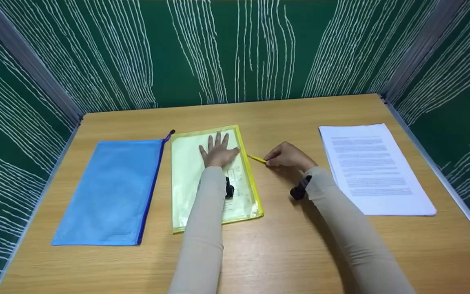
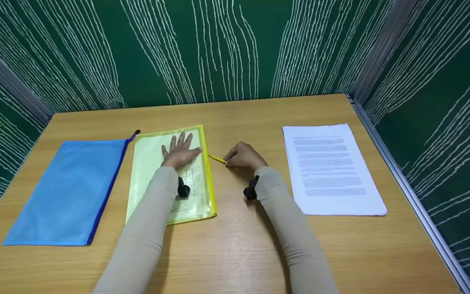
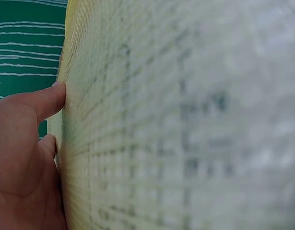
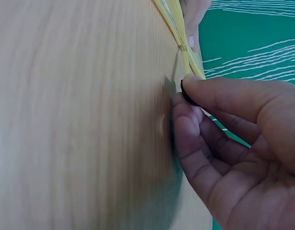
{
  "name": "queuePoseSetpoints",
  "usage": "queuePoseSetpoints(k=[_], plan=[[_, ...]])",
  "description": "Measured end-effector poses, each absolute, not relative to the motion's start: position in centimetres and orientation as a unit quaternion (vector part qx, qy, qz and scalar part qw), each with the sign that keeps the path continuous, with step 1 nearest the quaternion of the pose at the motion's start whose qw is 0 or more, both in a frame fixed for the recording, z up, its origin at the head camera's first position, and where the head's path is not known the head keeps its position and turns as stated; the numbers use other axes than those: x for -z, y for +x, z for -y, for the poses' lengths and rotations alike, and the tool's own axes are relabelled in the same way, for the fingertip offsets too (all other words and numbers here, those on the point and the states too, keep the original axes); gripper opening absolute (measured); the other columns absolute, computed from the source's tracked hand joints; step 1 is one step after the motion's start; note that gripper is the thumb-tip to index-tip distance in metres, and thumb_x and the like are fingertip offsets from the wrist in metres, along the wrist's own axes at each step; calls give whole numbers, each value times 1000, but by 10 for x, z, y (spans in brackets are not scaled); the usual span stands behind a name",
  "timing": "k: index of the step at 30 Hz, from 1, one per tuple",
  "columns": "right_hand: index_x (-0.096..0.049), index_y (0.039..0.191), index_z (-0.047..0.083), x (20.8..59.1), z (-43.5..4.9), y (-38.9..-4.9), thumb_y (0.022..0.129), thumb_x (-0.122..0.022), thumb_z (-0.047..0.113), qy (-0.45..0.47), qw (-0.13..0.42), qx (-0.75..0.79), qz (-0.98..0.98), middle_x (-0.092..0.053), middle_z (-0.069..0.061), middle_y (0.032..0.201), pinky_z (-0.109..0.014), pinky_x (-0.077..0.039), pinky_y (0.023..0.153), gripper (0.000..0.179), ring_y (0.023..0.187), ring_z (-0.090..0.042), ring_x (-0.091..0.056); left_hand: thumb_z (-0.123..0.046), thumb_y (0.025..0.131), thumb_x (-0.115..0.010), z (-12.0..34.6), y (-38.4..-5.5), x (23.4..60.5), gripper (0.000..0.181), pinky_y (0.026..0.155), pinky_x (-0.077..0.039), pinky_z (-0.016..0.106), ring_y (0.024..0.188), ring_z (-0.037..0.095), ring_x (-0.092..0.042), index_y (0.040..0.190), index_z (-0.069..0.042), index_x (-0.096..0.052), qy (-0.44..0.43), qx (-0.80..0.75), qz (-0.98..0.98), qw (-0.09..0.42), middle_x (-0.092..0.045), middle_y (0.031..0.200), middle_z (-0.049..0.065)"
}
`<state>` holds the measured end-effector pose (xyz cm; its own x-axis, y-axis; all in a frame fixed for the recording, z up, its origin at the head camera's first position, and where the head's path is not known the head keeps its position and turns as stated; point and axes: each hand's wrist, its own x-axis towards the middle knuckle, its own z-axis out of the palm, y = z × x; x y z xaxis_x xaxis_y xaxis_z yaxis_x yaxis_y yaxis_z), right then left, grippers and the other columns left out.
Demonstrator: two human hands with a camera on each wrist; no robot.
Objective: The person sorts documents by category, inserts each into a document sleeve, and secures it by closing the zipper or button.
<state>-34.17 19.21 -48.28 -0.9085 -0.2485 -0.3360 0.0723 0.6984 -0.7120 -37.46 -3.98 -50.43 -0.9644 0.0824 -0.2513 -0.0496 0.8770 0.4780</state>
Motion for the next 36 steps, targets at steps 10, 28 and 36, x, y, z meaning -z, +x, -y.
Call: queuePoseSetpoints(k=[10, 28, 36], plan=[[-75, 105, 9, 482, -198, -336, 87, -69, 13, -70, 214, 370, -901, -71, -6, 94, -23, -47, 63, 20, 69, -12, -56, -60, 93, -42, 40, -376, 505, 74, 115, 15, 57, 149, 22, 15, 155, -33, -12, 4, -245, -959, 140, 5, 163, -7], [-76, 101, 7, 478, -200, -320, 85, -70, 10, -100, 240, 355, -898, -73, -7, 92, -23, -48, 63, 17, 68, -12, -60, -59, 93, -44, 43, -374, 504, 75, 114, 16, 57, 149, 24, 14, 155, -31, -13, 11, -259, -956, 136, 3, 163, -5], [-75, 101, 4, 479, -204, -315, 84, -69, 6, -114, 251, 367, -888, -73, -6, 86, -23, -51, 62, 18, 66, -9, -61, -61, 93, -43, 44, -376, 504, 76, 115, 16, 56, 149, 23, 17, 155, -31, -11, 11, -256, -955, 148, 7, 163, -6]])
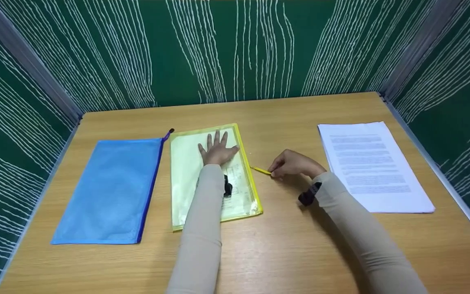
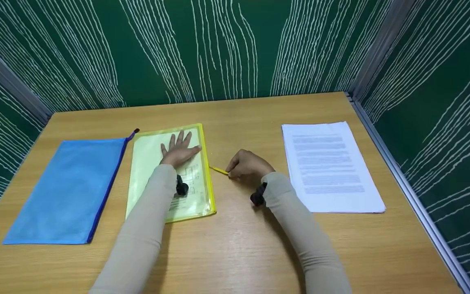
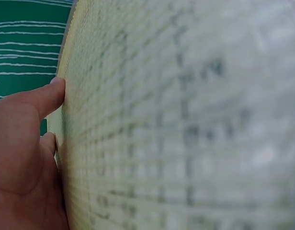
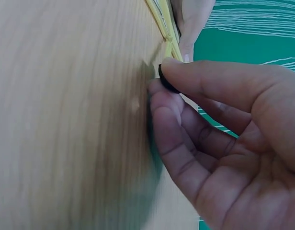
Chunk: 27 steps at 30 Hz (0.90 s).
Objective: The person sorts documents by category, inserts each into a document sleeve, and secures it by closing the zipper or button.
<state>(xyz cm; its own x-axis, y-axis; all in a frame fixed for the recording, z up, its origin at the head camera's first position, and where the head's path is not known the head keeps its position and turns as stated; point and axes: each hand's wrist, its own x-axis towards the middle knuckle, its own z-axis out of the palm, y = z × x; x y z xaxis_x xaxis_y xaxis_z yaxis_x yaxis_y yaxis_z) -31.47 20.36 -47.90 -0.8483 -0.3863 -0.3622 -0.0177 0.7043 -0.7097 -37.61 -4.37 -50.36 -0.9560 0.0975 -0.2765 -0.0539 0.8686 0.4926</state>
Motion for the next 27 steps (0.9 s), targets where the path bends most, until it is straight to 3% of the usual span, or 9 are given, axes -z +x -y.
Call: queuePoseSetpoints(k=[15, 27], plan=[[-76, 96, 5, 479, -209, -299, 83, -70, 5, -157, 266, 355, -883, -73, -4, 82, -23, -49, 61, 14, 65, -9, -60, -61, 93, -42, 49, -380, 503, 77, 114, 15, 59, 149, 25, 17, 155, -31, -9, 18, -250, -957, 150, 8, 163, -4], [-76, 94, 4, 477, -215, -290, 81, -71, 5, -209, 279, 341, -873, -73, -7, 89, -22, -51, 65, 13, 69, -7, -61, -60, 93, -43, 47, -379, 500, 77, 113, 17, 58, 149, 25, 17, 156, -30, -10, 15, -265, -952, 153, 7, 163, -3]])
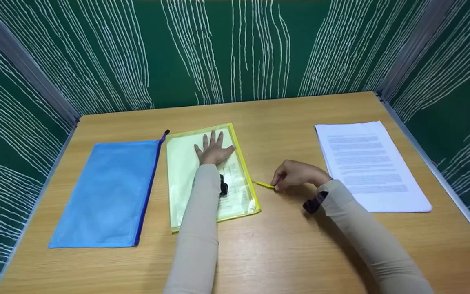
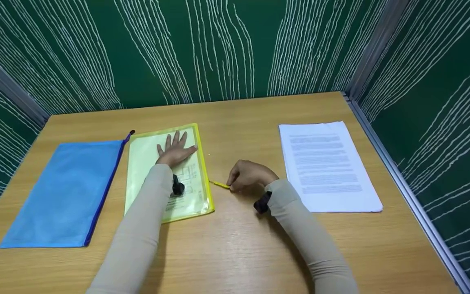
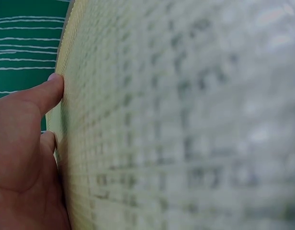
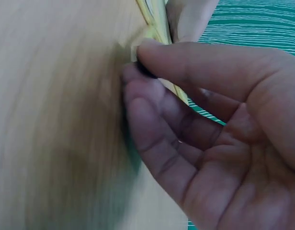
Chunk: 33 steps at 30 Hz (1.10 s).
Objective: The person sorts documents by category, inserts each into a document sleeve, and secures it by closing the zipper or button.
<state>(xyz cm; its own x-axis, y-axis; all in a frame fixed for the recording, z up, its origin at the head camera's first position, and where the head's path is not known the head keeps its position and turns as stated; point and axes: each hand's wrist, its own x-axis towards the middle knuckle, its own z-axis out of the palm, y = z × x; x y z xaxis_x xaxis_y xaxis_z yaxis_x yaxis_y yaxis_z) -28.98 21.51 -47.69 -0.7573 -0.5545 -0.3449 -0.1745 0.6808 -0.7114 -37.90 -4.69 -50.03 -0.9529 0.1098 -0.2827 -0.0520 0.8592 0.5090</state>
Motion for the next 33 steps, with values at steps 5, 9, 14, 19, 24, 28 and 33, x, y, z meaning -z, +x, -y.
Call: queuePoseSetpoints(k=[5, 9, 14, 19, 24, 28, 33], plan=[[-76, 91, 7, 474, -214, -287, 80, -73, 7, -218, 286, 320, -877, -73, -4, 88, -22, -50, 67, 11, 71, -6, -59, -59, 93, -43, 48, -380, 498, 76, 113, 16, 59, 149, 26, 16, 156, -29, -11, 18, -264, -953, 145, 5, 163, -2], [-77, 90, 8, 474, -214, -284, 80, -74, 8, -227, 294, 308, -876, -73, -2, 86, -23, -48, 67, 11, 70, -6, -57, -60, 93, -42, 49, -381, 499, 76, 114, 16, 59, 149, 25, 16, 156, -29, -11, 18, -259, -955, 144, 6, 163, -2], [-76, 91, 8, 472, -214, -281, 80, -73, 9, -230, 302, 301, -875, -73, -1, 86, -23, -48, 68, 11, 71, -6, -57, -61, 93, -43, 49, -382, 501, 77, 114, 16, 59, 149, 25, 16, 156, -30, -10, 16, -256, -956, 145, 7, 163, -4], [-77, 90, 10, 473, -218, -278, 80, -74, 9, -235, 306, 289, -876, -73, -1, 86, -22, -49, 69, 10, 72, -6, -59, -62, 93, -42, 47, -384, 503, 78, 113, 16, 59, 149, 25, 16, 156, -30, -10, 23, -260, -955, 144, 7, 163, -3], [-77, 90, 9, 475, -223, -272, 80, -75, 9, -250, 317, 294, -866, -73, -1, 87, -20, -49, 69, 10, 74, -5, -60, -61, 93, -42, 47, -385, 505, 77, 114, 15, 59, 149, 26, 15, 156, -29, -10, 15, -256, -957, 136, 6, 163, -2], [-76, 92, 6, 475, -226, -268, 81, -75, 8, -271, 329, 309, -850, -74, -4, 89, -17, -48, 67, 11, 74, -3, -59, -61, 93, -43, 48, -385, 504, 78, 114, 16, 59, 149, 25, 16, 156, -30, -10, 7, -259, -956, 138, 6, 163, -2], [-76, 92, 5, 475, -226, -265, 80, -74, 6, -276, 340, 312, -843, -74, -5, 88, -16, -46, 63, 12, 71, -2, -57, -60, 92, -43, 51, -384, 502, 78, 113, 17, 59, 149, 26, 17, 156, -28, -11, 10, -269, -953, 140, 6, 163, -2]])
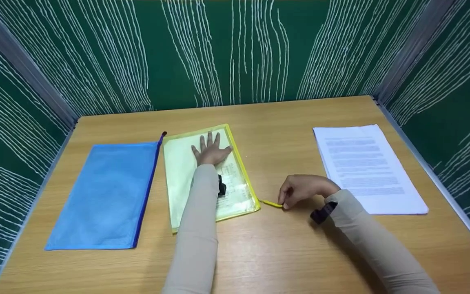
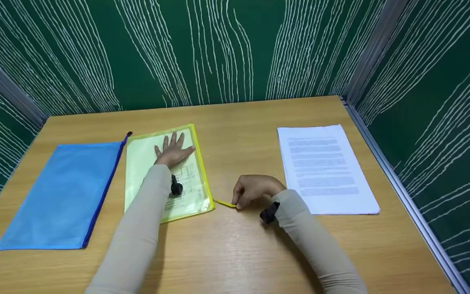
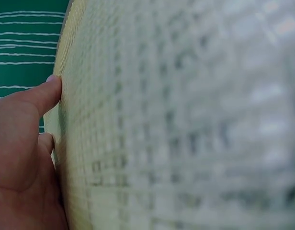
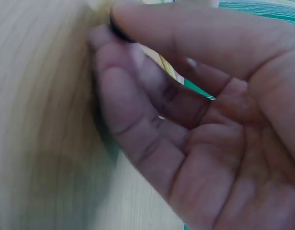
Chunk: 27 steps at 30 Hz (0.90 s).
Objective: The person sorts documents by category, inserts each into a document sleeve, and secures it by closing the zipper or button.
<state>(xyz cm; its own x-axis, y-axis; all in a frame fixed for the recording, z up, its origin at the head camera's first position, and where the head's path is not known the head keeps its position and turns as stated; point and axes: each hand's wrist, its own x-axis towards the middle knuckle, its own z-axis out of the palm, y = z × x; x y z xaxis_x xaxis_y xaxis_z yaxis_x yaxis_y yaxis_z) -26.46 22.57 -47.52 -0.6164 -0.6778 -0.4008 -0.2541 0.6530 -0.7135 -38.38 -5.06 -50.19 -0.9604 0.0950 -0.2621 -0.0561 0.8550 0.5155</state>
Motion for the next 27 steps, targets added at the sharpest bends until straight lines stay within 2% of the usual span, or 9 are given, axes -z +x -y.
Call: queuePoseSetpoints(k=[8, 19, 27], plan=[[-76, 92, 3, 477, -232, -259, 80, -73, 3, -287, 362, 316, -829, -74, -10, 91, -16, -45, 62, 12, 68, -2, -55, -60, 93, -42, 52, -385, 500, 77, 113, 16, 60, 148, 27, 17, 156, -27, -10, 11, -262, -955, 141, 7, 163, 0], [-76, 90, 3, 479, -230, -255, 78, -73, 2, -286, 390, 316, -816, -74, -8, 87, -15, -41, 57, 13, 63, -2, -53, -59, 93, -44, 52, -387, 503, 78, 113, 17, 59, 148, 26, 19, 156, -28, -10, 18, -268, -952, 149, 9, 163, -1], [-75, 90, 4, 480, -230, -254, 79, -75, 6, -279, 384, 323, -818, -73, -2, 86, -16, -47, 67, 11, 71, -2, -58, -56, 93, -44, 57, -388, 505, 77, 112, 18, 59, 148, 26, 20, 156, -28, -9, 28, -269, -950, 157, 11, 163, -1]])
